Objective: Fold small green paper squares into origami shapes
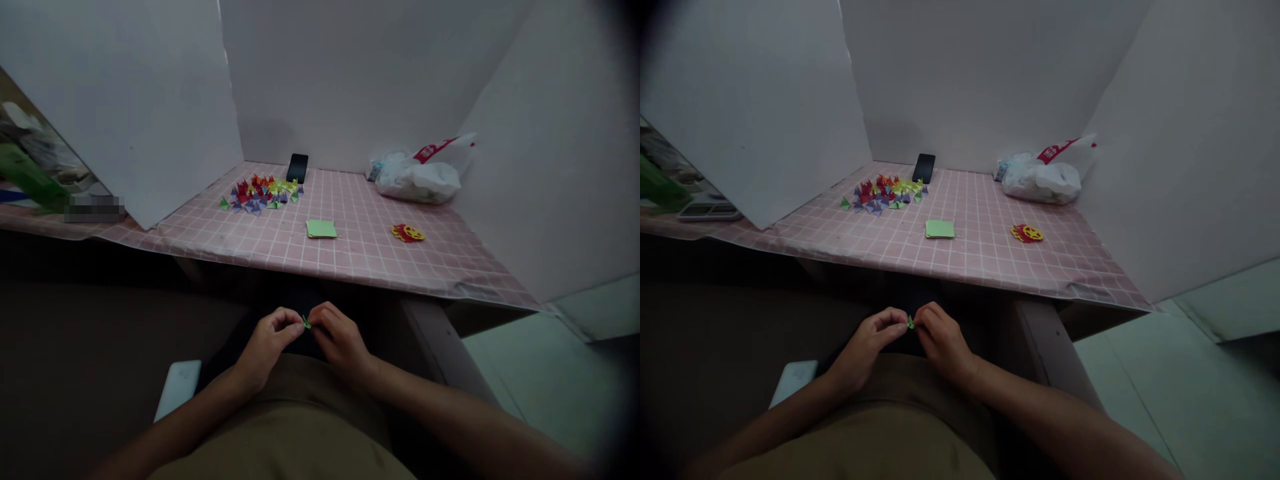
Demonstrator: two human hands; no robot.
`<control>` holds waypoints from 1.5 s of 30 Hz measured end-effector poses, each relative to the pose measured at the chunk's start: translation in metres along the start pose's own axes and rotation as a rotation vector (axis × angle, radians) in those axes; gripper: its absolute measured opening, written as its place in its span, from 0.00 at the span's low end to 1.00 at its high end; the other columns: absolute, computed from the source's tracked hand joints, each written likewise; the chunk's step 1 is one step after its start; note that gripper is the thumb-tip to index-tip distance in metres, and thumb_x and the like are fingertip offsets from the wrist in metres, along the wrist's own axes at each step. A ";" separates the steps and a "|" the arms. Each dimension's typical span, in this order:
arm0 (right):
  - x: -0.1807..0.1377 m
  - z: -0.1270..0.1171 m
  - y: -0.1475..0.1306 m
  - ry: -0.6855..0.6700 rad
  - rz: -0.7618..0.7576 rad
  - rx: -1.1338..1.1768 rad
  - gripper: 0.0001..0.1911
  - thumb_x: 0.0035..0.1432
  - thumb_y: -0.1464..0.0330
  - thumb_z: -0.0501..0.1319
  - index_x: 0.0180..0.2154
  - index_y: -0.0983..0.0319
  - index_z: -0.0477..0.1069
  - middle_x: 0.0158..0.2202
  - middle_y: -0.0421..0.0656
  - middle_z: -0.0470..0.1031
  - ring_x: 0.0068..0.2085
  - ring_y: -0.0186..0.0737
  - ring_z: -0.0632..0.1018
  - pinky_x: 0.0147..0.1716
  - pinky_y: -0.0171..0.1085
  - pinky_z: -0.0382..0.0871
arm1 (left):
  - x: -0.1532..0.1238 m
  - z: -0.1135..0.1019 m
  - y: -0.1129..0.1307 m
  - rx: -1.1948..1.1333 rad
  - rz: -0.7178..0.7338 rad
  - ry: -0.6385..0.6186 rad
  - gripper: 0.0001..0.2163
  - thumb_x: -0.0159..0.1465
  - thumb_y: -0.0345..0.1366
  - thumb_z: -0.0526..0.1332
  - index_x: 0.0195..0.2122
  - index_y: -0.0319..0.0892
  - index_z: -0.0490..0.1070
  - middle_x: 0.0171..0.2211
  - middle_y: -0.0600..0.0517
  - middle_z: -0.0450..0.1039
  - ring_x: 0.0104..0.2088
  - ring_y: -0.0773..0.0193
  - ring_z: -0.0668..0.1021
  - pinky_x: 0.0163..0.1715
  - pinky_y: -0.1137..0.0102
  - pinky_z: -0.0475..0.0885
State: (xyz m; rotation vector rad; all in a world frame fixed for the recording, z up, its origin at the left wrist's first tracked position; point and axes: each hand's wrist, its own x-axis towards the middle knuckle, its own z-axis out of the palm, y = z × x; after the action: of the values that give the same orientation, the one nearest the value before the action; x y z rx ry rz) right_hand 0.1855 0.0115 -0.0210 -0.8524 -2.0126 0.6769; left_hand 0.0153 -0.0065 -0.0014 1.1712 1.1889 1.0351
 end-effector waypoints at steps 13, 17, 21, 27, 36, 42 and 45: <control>0.000 0.001 0.001 -0.016 0.019 0.015 0.08 0.58 0.78 0.54 0.33 0.59 0.65 0.34 0.43 0.68 0.35 0.37 0.71 0.35 0.36 0.67 | 0.002 -0.002 -0.007 0.033 -0.013 0.001 0.05 0.57 0.36 0.62 0.28 0.41 0.73 0.29 0.53 0.72 0.33 0.62 0.72 0.38 0.68 0.66; 0.002 0.001 0.001 0.010 0.056 0.054 0.08 0.58 0.78 0.55 0.32 0.60 0.66 0.33 0.42 0.69 0.34 0.37 0.72 0.34 0.36 0.67 | 0.003 -0.002 -0.010 -0.014 -0.006 0.010 0.05 0.57 0.36 0.62 0.30 0.41 0.74 0.30 0.53 0.73 0.35 0.62 0.73 0.39 0.68 0.66; 0.002 0.001 0.002 0.042 0.105 0.088 0.07 0.57 0.77 0.57 0.32 0.60 0.66 0.32 0.41 0.69 0.34 0.37 0.72 0.34 0.36 0.66 | 0.005 -0.002 -0.013 -0.096 -0.035 -0.019 0.06 0.54 0.35 0.64 0.33 0.41 0.73 0.32 0.53 0.74 0.36 0.62 0.74 0.40 0.68 0.68; 0.002 0.002 0.003 0.064 0.185 0.135 0.05 0.57 0.75 0.59 0.31 0.60 0.68 0.31 0.40 0.69 0.33 0.36 0.71 0.33 0.36 0.65 | 0.008 -0.001 -0.020 -0.149 -0.031 -0.027 0.06 0.53 0.34 0.66 0.31 0.40 0.72 0.31 0.53 0.73 0.34 0.64 0.75 0.40 0.68 0.68; 0.002 0.001 0.002 0.039 0.151 0.187 0.04 0.59 0.75 0.60 0.33 0.61 0.69 0.33 0.41 0.70 0.34 0.36 0.72 0.35 0.35 0.66 | 0.008 -0.004 -0.021 -0.147 0.039 -0.026 0.07 0.54 0.35 0.67 0.32 0.40 0.73 0.31 0.53 0.74 0.34 0.64 0.75 0.40 0.68 0.70; 0.004 -0.004 0.000 -0.006 0.095 0.216 0.04 0.61 0.74 0.59 0.36 0.61 0.71 0.34 0.42 0.72 0.36 0.36 0.73 0.37 0.35 0.67 | 0.006 -0.004 -0.021 -0.210 0.078 -0.005 0.06 0.55 0.35 0.67 0.32 0.40 0.73 0.30 0.54 0.74 0.34 0.64 0.76 0.39 0.68 0.71; 0.005 -0.006 -0.001 -0.016 0.123 0.257 0.05 0.63 0.73 0.58 0.35 0.61 0.72 0.33 0.42 0.71 0.35 0.35 0.73 0.36 0.35 0.67 | 0.006 -0.003 -0.021 -0.246 0.083 -0.030 0.05 0.56 0.34 0.66 0.32 0.41 0.73 0.30 0.54 0.74 0.33 0.65 0.76 0.38 0.69 0.71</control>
State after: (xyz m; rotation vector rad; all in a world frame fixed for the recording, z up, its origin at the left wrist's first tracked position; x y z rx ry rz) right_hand 0.1877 0.0153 -0.0148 -0.8224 -1.8477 0.9903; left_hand 0.0123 -0.0032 -0.0231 1.0454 0.9649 1.1864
